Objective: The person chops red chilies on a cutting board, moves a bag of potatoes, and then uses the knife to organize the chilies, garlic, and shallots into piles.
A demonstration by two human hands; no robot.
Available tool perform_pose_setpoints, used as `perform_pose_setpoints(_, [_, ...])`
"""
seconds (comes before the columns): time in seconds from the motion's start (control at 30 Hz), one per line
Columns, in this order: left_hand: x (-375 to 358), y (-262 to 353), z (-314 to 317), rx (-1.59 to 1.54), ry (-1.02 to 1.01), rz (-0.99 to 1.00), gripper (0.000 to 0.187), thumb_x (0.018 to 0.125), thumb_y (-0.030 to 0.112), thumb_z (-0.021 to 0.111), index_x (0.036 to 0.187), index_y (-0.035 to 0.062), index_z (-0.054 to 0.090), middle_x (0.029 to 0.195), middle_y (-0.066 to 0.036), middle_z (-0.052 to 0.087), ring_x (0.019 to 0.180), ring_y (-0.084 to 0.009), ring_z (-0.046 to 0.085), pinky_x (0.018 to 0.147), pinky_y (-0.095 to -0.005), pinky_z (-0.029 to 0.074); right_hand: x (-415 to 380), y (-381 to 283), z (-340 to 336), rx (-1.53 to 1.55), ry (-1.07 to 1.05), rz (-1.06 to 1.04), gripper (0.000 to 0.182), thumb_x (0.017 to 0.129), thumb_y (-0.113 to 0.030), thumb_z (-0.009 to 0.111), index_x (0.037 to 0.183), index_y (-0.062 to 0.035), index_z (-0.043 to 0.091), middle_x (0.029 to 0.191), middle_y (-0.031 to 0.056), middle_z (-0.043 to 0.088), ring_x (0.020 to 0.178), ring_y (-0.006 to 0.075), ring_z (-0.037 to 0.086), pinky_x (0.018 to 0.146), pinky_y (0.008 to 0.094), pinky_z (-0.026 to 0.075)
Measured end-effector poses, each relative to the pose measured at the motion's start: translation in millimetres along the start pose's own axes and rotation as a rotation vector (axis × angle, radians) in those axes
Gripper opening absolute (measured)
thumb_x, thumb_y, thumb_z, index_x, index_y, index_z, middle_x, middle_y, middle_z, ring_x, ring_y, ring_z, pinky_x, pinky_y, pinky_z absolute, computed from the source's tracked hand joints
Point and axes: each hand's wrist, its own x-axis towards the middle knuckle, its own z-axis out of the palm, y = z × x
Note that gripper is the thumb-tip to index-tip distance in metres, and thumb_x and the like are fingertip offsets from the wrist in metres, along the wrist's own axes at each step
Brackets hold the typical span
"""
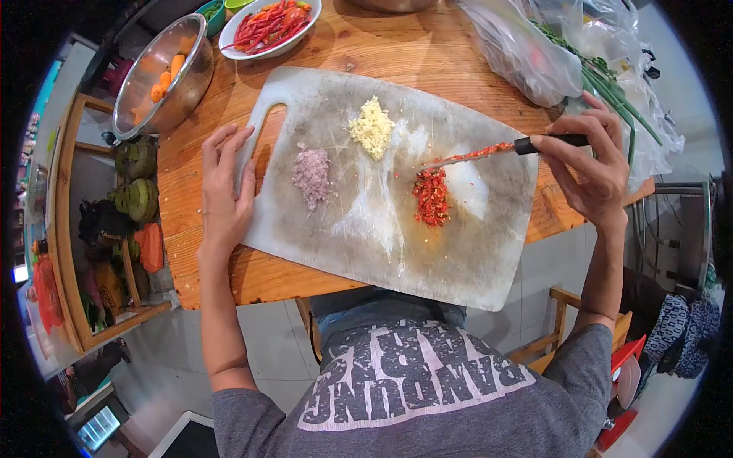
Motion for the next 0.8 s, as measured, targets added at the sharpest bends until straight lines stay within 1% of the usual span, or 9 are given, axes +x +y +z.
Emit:
perform_pose_setpoints(0.13, [0, -3, 1, -0.002, 0.015, 0.024, 0.046, 0.089, -0.006, 0.057, 0.133, 0.0045, 0.058, 0.136, -0.018, 0.047, 0.128, -0.0350, 0.050, 0.109, -0.0424, 0.040, -8, 9, 12, -0.020, 0.041, 0.080, 0.033, 0.073, -0.004, 0.081, 0.103, -0.0178, 0.079, 0.095, 0.0004, 0.067, 0.093, 0.0226, 0.060, 0.104, 0.0500, 0.046])
perform_pose_setpoints(0.17, [0, -3, 0, -0.003, 0.015, 0.023, 0.046, 0.088, -0.007, 0.057, 0.133, 0.0044, 0.058, 0.136, -0.018, 0.047, 0.128, -0.0351, 0.050, 0.109, -0.0425, 0.040, -13, 12, 18, 0.011, 0.046, 0.099, 0.034, 0.074, -0.003, 0.081, 0.105, -0.0165, 0.079, 0.096, 0.0017, 0.068, 0.095, 0.0229, 0.060, 0.104, 0.0500, 0.046])
perform_pose_setpoints(0.27, [1, -2, 1, -0.005, 0.013, 0.016, 0.047, 0.087, -0.007, 0.057, 0.132, 0.0042, 0.058, 0.136, -0.018, 0.047, 0.128, -0.0353, 0.050, 0.109, -0.0427, 0.040, -30, 15, 35, 0.050, 0.061, 0.228, 0.034, 0.074, -0.002, 0.080, 0.105, -0.0157, 0.079, 0.096, 0.0026, 0.068, 0.097, 0.0241, 0.061, 0.104, 0.0508, 0.046])
perform_pose_setpoints(0.43, [2, 0, -1, 0.002, 0.004, -0.001, 0.046, 0.086, -0.007, 0.058, 0.131, 0.0038, 0.059, 0.135, -0.018, 0.048, 0.129, -0.0356, 0.049, 0.109, -0.0422, 0.040, -54, 3, 41, 0.175, 0.041, 0.329, 0.031, 0.072, 0.002, 0.077, 0.101, -0.0110, 0.079, 0.095, 0.0052, 0.067, 0.097, 0.0263, 0.061, 0.105, 0.0512, 0.044])
perform_pose_setpoints(0.57, [3, 2, 0, 0.017, 0.014, -0.005, 0.044, 0.087, -0.006, 0.059, 0.130, 0.0039, 0.059, 0.135, -0.018, 0.048, 0.129, -0.0350, 0.049, 0.108, -0.0419, 0.041, -54, 0, 49, 0.227, 0.094, 0.344, 0.031, 0.072, 0.001, 0.077, 0.101, -0.0105, 0.078, 0.095, 0.0059, 0.068, 0.095, 0.0266, 0.061, 0.104, 0.0493, 0.043])
perform_pose_setpoints(0.67, [3, 3, 0, 0.032, 0.018, 0.006, 0.044, 0.088, -0.005, 0.060, 0.130, 0.0042, 0.060, 0.135, -0.018, 0.048, 0.129, -0.0347, 0.050, 0.108, -0.0417, 0.041, -39, 3, 61, 0.265, 0.098, 0.272, 0.030, 0.072, 0.000, 0.078, 0.101, -0.0100, 0.078, 0.096, 0.0057, 0.067, 0.096, 0.0265, 0.060, 0.101, 0.0470, 0.044])
perform_pose_setpoints(0.7, [3, 3, -1, 0.035, 0.016, 0.002, 0.044, 0.088, -0.004, 0.061, 0.131, 0.0043, 0.059, 0.135, -0.018, 0.048, 0.128, -0.0345, 0.050, 0.108, -0.0416, 0.041, -33, 3, 65, 0.274, 0.092, 0.266, 0.030, 0.073, -0.002, 0.079, 0.101, -0.0105, 0.078, 0.097, 0.0052, 0.068, 0.098, 0.0262, 0.058, 0.098, 0.0447, 0.045])
perform_pose_setpoints(0.8, [3, 3, -1, 0.036, 0.017, 0.004, 0.044, 0.088, -0.003, 0.062, 0.131, 0.0044, 0.059, 0.135, -0.018, 0.048, 0.128, -0.0344, 0.050, 0.107, -0.0415, 0.041, -22, 6, 70, 0.325, 0.050, 0.264, 0.030, 0.073, -0.002, 0.079, 0.102, -0.0111, 0.078, 0.098, 0.0050, 0.067, 0.100, 0.0258, 0.057, 0.097, 0.0436, 0.046])
